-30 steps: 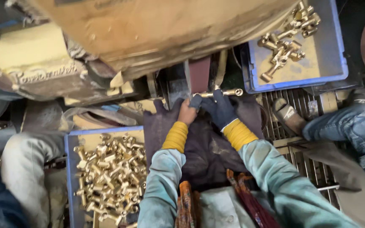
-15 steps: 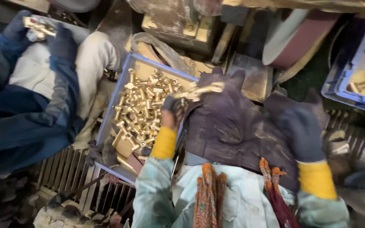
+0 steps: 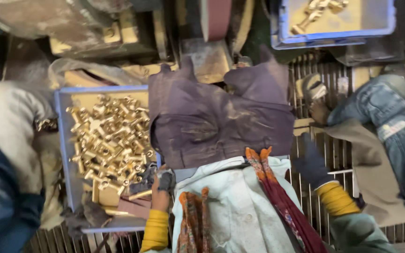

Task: The person sits on the floor and uses a belt sander to grind brass-colored metal parts. They pick each part from a blue bin, press it against the moving belt, rotate it to smooth multiple surfaces, and place the finished part into a second blue bin.

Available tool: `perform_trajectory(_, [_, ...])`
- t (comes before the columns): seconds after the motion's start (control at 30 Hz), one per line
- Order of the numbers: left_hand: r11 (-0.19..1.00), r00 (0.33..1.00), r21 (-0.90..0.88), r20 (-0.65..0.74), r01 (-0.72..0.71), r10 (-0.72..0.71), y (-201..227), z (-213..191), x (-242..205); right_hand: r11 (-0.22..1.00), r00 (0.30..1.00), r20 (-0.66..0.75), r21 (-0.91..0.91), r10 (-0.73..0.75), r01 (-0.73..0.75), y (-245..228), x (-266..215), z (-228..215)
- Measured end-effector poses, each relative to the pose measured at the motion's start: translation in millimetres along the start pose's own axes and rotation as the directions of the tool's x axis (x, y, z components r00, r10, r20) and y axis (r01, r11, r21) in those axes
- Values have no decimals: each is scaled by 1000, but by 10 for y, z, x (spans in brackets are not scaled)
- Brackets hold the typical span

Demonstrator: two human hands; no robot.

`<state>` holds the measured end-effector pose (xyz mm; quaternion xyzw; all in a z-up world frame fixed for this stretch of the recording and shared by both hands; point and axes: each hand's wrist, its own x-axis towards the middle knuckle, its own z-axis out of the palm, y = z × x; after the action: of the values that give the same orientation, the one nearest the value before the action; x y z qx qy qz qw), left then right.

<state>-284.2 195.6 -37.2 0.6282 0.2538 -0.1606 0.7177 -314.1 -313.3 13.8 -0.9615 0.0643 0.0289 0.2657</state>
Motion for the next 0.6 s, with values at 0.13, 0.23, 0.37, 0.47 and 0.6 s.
perform_trajectory(0.13, [1000,1000,-4,-13,-5,5,-74,27,174,974,992,60,192,112,-121,-116,-265,285])
perform_trajectory(0.23, [987,989,80,-36,-142,146,-275,3,391,858,926,141,348,349,-377,8,-171,484])
perform_trajectory(0.37, [739,808,404,1,-539,589,-152,126,654,990,985,-171,144,12,13,390,377,721])
perform_trajectory(0.47, [448,587,583,62,-678,807,613,285,838,984,940,-317,-159,-130,82,388,816,430])
perform_trajectory(0.6, [154,432,713,225,-684,873,2053,525,1254,988,860,-505,81,-75,134,69,1610,-631])
